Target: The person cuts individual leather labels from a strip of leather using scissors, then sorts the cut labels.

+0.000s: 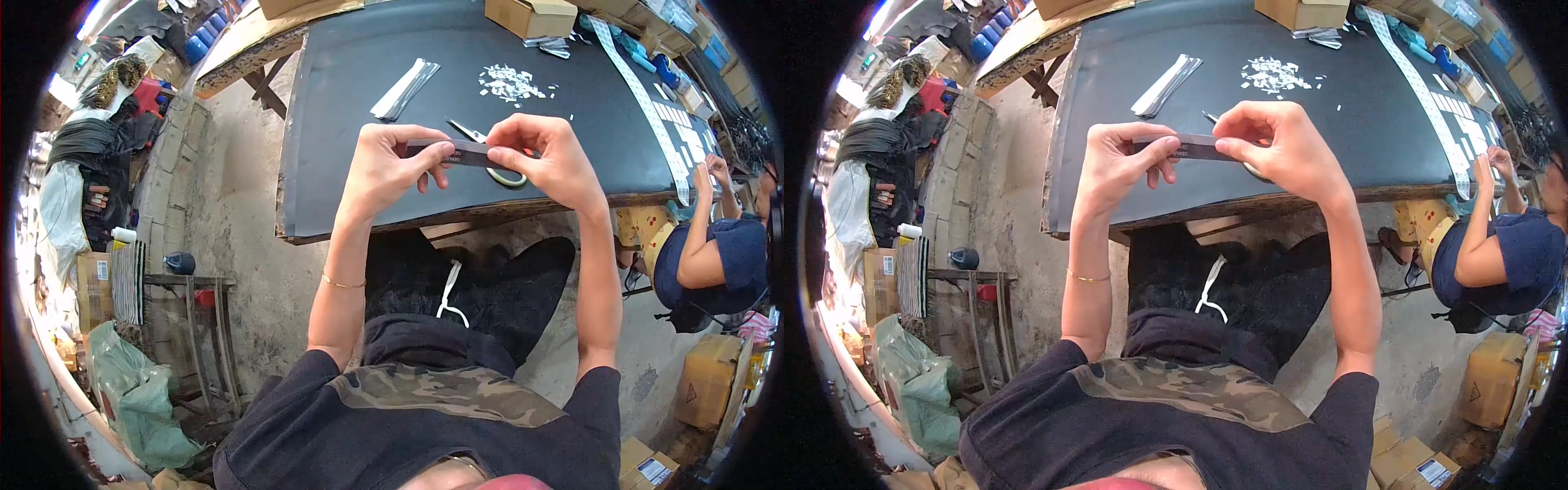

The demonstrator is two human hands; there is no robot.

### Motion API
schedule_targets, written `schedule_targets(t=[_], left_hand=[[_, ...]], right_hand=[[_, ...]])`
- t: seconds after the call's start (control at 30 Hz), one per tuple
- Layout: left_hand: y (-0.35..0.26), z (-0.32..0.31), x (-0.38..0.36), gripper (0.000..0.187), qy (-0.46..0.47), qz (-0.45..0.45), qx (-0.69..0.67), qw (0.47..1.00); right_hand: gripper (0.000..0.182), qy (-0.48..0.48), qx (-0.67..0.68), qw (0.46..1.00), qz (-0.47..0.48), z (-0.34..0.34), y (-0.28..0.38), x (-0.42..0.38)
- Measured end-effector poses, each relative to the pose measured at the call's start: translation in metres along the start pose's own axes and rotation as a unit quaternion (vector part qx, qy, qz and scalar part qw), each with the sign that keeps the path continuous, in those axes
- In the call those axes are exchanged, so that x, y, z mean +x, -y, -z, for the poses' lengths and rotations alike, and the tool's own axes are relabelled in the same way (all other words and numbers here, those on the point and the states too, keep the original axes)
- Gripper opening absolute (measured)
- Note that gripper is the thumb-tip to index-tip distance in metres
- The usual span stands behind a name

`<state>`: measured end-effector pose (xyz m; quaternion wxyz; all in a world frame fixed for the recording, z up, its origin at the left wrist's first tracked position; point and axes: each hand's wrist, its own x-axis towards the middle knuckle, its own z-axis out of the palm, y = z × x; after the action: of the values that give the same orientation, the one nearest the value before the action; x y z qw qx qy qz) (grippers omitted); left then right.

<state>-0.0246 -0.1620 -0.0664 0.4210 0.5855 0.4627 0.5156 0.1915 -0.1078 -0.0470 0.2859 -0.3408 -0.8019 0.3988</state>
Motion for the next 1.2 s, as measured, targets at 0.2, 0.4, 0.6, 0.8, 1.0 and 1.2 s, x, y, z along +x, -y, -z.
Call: schedule_targets(t=[0.2, 0.4, 0.6, 0.8, 1.0, 1.2], left_hand=[[0.009, -0.008, -0.016, 0.015, -0.061, 0.008, -0.093, 0.994], [0.036, -0.027, -0.063, 0.023, -0.030, 0.094, -0.085, 0.991], [0.102, -0.060, -0.136, 0.022, 0.078, 0.239, -0.109, 0.962], [0.171, -0.115, -0.168, 0.019, 0.154, 0.325, -0.165, 0.918], [0.192, -0.126, -0.165, 0.022, 0.222, 0.332, -0.136, 0.906], [0.199, -0.128, -0.170, 0.022, 0.228, 0.353, -0.135, 0.897]], right_hand=[[0.012, -0.039, 0.135, 0.990, -0.034, -0.009, -0.022, -0.013], [0.013, -0.022, 0.127, 0.987, -0.093, -0.038, -0.041, -0.071], [0.011, -0.008, 0.171, 0.953, -0.251, -0.084, -0.078, -0.166], [0.011, -0.032, 0.120, 0.926, -0.357, -0.110, -0.129, -0.243], [0.012, -0.074, 0.185, 0.905, -0.377, -0.120, -0.145, -0.267], [0.015, -0.061, 0.174, 0.902, -0.390, -0.123, -0.151, -0.274]])
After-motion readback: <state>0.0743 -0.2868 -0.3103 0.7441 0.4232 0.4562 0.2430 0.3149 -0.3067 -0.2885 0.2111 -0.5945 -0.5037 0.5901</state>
